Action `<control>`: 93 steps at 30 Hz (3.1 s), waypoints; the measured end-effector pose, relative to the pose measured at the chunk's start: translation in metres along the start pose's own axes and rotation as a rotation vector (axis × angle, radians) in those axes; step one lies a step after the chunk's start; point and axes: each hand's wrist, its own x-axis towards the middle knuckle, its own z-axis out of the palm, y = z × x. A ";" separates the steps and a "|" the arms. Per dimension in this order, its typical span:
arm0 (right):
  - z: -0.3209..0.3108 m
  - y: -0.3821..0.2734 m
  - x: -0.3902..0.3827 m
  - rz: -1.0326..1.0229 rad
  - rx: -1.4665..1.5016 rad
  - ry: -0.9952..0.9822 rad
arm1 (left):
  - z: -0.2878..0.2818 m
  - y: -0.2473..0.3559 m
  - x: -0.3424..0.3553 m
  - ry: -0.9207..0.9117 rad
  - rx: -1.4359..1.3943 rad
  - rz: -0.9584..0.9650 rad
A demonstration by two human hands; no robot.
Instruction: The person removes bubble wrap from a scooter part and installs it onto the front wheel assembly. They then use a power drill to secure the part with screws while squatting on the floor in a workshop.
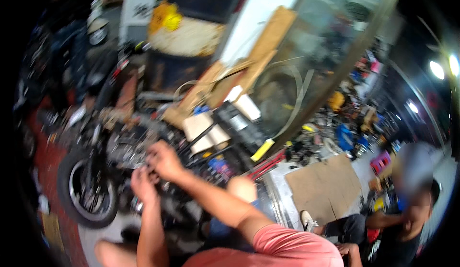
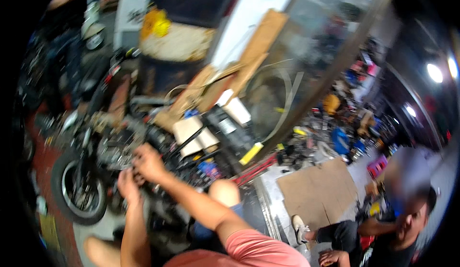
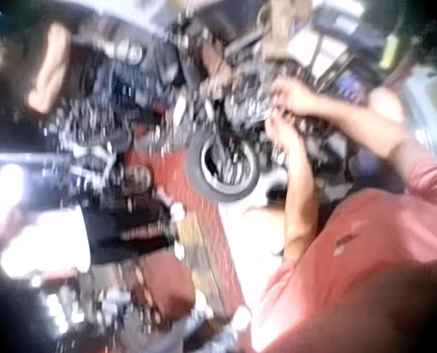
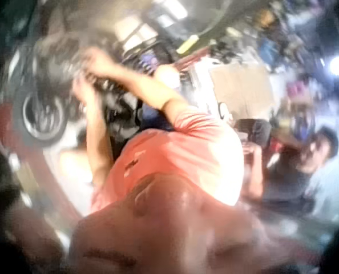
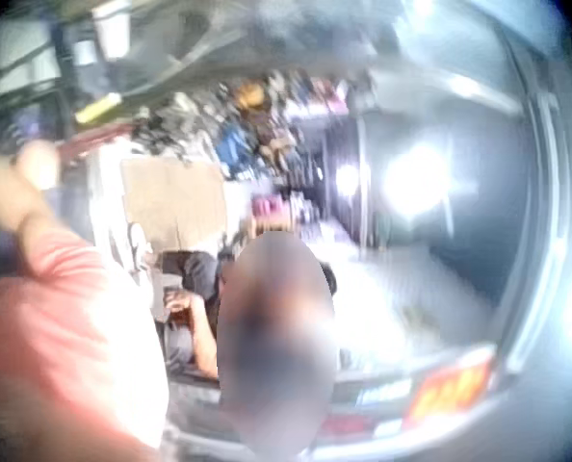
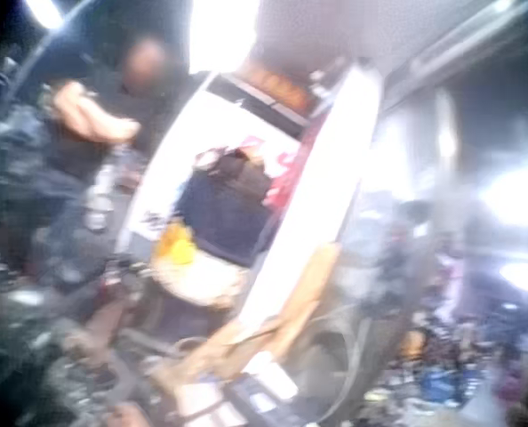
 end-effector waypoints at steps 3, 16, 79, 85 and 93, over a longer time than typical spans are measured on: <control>-0.002 -0.006 -0.008 0.044 0.101 0.034 | 0.006 0.011 0.003 -0.015 -0.116 -0.121; -0.023 0.024 -0.068 -0.015 -0.016 -0.106 | -0.016 -0.028 0.000 -0.311 -0.264 -0.498; 0.012 0.106 -0.088 0.952 0.462 -0.337 | -0.008 -0.023 0.059 0.374 -0.486 -0.008; -0.001 0.059 -0.053 0.709 0.436 -0.047 | -0.014 -0.030 0.065 0.337 -0.325 0.090; -0.014 -0.026 0.015 0.114 0.070 0.018 | -0.017 -0.022 0.063 0.359 -0.141 0.200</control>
